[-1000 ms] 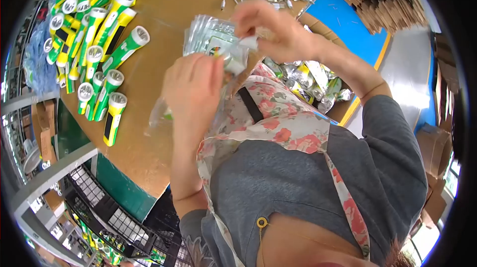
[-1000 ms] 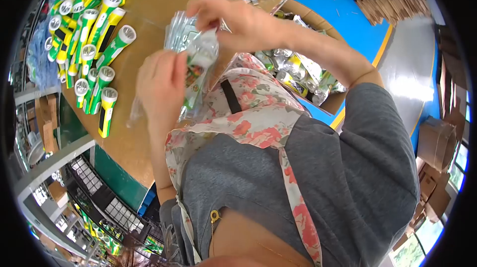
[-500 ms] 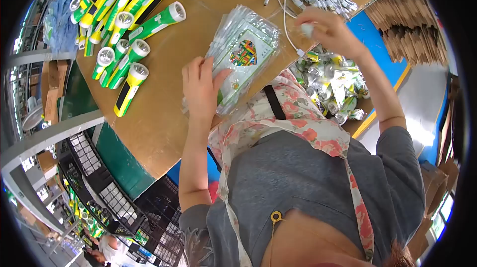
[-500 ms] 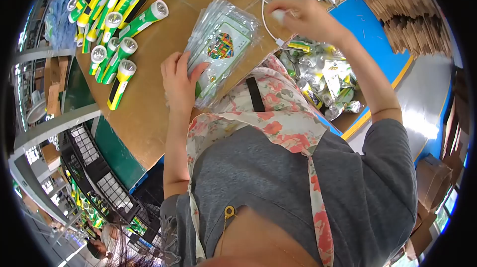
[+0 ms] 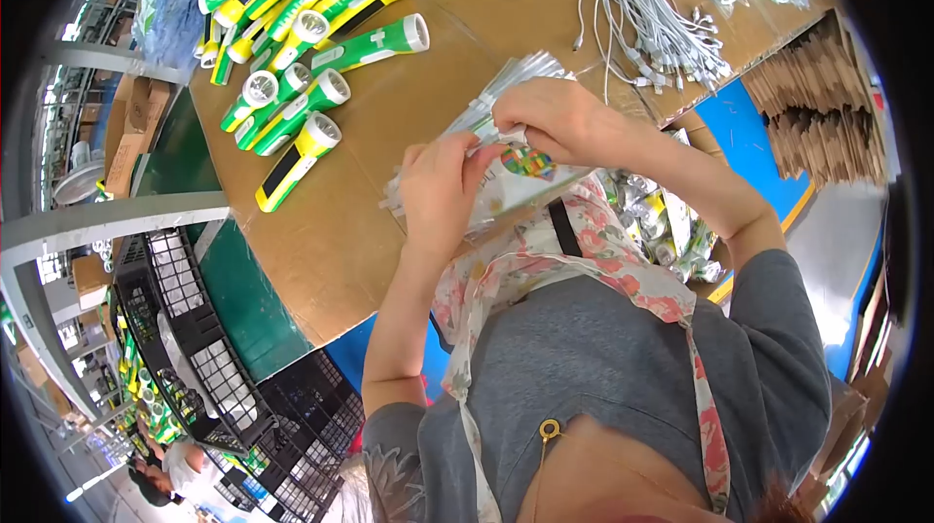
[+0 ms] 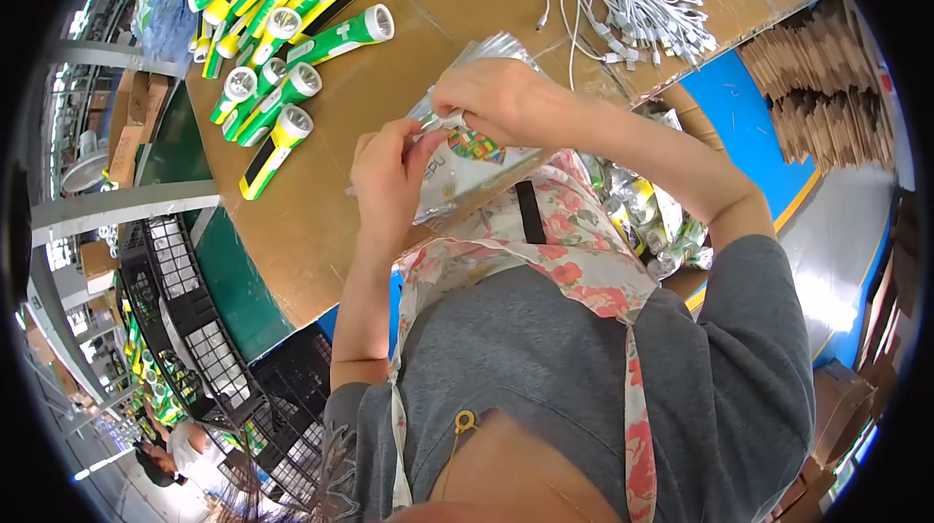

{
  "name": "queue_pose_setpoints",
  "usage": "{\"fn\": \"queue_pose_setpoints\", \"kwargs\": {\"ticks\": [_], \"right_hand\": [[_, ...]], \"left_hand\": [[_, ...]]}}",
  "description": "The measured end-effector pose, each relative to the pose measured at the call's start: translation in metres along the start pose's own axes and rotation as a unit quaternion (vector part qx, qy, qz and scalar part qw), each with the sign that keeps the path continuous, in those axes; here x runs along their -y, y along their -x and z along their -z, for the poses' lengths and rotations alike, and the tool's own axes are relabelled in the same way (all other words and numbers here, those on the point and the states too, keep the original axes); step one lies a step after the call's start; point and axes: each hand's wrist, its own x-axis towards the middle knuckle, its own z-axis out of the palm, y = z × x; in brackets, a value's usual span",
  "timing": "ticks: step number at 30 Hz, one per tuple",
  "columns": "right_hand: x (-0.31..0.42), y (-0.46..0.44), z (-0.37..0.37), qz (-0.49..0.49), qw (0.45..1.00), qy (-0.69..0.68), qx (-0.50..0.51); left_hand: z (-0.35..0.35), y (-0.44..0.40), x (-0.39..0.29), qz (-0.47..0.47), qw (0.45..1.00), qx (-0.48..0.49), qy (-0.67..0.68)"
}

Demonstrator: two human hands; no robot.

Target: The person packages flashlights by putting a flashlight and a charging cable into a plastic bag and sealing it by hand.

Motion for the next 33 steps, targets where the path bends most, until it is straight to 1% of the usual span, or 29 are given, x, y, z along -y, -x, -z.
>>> {"fn": "queue_pose_setpoints", "kwargs": {"ticks": [1, 2, 4, 5, 8, 9, 10, 12, 13, 15, 16, 17, 18, 20, 21, 22, 23, 24, 25, 26, 27, 28, 29, 30, 31, 32, 33], "right_hand": [[0.004, -0.005, 0.004, 0.004, 0.998, -0.061, -0.011], [0.009, -0.007, 0.008, 0.002, 0.993, -0.119, -0.024], [0.016, -0.014, 0.016, -0.017, 0.984, -0.180, 0.006], [0.018, -0.015, 0.023, -0.026, 0.977, -0.209, 0.020], [0.023, -0.015, 0.047, -0.084, 0.958, -0.269, 0.051], [0.019, -0.011, 0.060, -0.074, 0.960, -0.265, 0.048], [0.019, -0.009, 0.064, -0.047, 0.968, -0.233, 0.083], [0.022, -0.001, 0.068, 0.001, 0.973, -0.171, 0.156], [0.016, 0.000, 0.077, 0.027, 0.982, -0.150, 0.116], [-0.004, 0.010, 0.094, -0.115, 0.978, -0.143, 0.097], [-0.013, 0.016, 0.103, -0.185, 0.969, -0.140, 0.086], [-0.024, 0.023, 0.105, -0.261, 0.943, -0.201, 0.051], [-0.033, 0.024, 0.103, -0.305, 0.925, -0.224, 0.038], [-0.051, 0.027, 0.097, -0.389, 0.881, -0.267, 0.009], [-0.068, 0.030, 0.091, -0.444, 0.889, -0.098, 0.056], [-0.088, 0.034, 0.081, -0.485, 0.866, 0.075, 0.099], [-0.101, 0.037, 0.073, -0.509, 0.813, 0.246, 0.137], [-0.107, 0.042, 0.068, -0.479, 0.836, 0.240, 0.115], [-0.111, 0.047, 0.065, -0.448, 0.858, 0.233, 0.096], [-0.114, 0.050, 0.063, -0.415, 0.879, 0.223, 0.077], [-0.098, 0.040, 0.068, -0.428, 0.873, 0.217, 0.091], [-0.087, 0.033, 0.068, -0.425, 0.880, 0.197, 0.074], [-0.076, 0.025, 0.067, -0.421, 0.888, 0.177, 0.058], [-0.056, 0.014, 0.066, -0.268, 0.949, 0.167, 0.005], [-0.036, 0.006, 0.062, -0.108, 0.983, 0.142, -0.045], [-0.024, 0.002, 0.057, -0.090, 0.983, 0.158, -0.018], [-0.015, -0.002, 0.051, -0.068, 0.983, 0.171, 0.006]], "left_hand": [[0.007, 0.001, -0.007, 0.060, 0.995, 0.047, 0.063], [0.016, -0.002, -0.016, 0.035, 0.997, 0.020, 0.066], [0.032, -0.018, -0.041, -0.029, 0.996, -0.029, 0.085], [0.033, -0.020, -0.048, -0.033, 0.995, -0.012, 0.091], [0.050, -0.023, -0.051, 0.099, 0.979, 0.115, 0.137], [0.060, -0.021, -0.049, 0.113, 0.978, 0.124, 0.124], [0.061, -0.020, -0.046, 0.044, 0.978, 0.159, 0.127], [0.055, -0.013, -0.039, -0.090, 0.960, 0.229, 0.134], [0.058, -0.009, -0.037, -0.083, 0.966, 0.219, 0.106], [0.071, 0.005, -0.028, -0.063, 0.978, 0.192, 0.047], [0.075, 0.012, -0.020, -0.032, 0.980, 0.185, 0.071], [0.079, 0.018, -0.011, -0.002, 0.979, 0.178, 0.095], [0.078, 0.023, -0.004, 0.029, 0.978, 0.170, 0.119], [0.070, 0.028, 0.001, 0.062, 0.967, 0.106, 0.225], [0.068, 0.030, 0.001, 0.079, 0.955, 0.074, 0.278], [0.067, 0.027, -0.003, 0.084, 0.949, 0.025, 0.304], [0.067, 0.020, -0.009, 0.086, 0.940, -0.024, 0.329], [0.066, 0.011, -0.012, 0.087, 0.928, -0.075, 0.354], [0.064, 0.007, -0.011, 0.090, 0.925, -0.111, 0.351], [0.062, -0.001, -0.015, 0.063, 0.918, -0.142, 0.365], [0.059, -0.011, -0.023, 0.036, 0.909, -0.172, 0.378], [0.057, -0.019, -0.026, 0.010, 0.898, -0.202, 0.390], [0.050, -0.022, -0.017, -0.006, 0.905, -0.218, 0.365], [0.039, -0.034, -0.030, -0.038, 0.894, -0.233, 0.380], [0.027, -0.046, -0.042, -0.064, 0.884, -0.247, 0.393], [0.019, -0.055, -0.032, -0.106, 0.940, -0.193, 0.259], [0.018, -0.071, -0.043, -0.150, 0.965, -0.145, 0.159]]}}
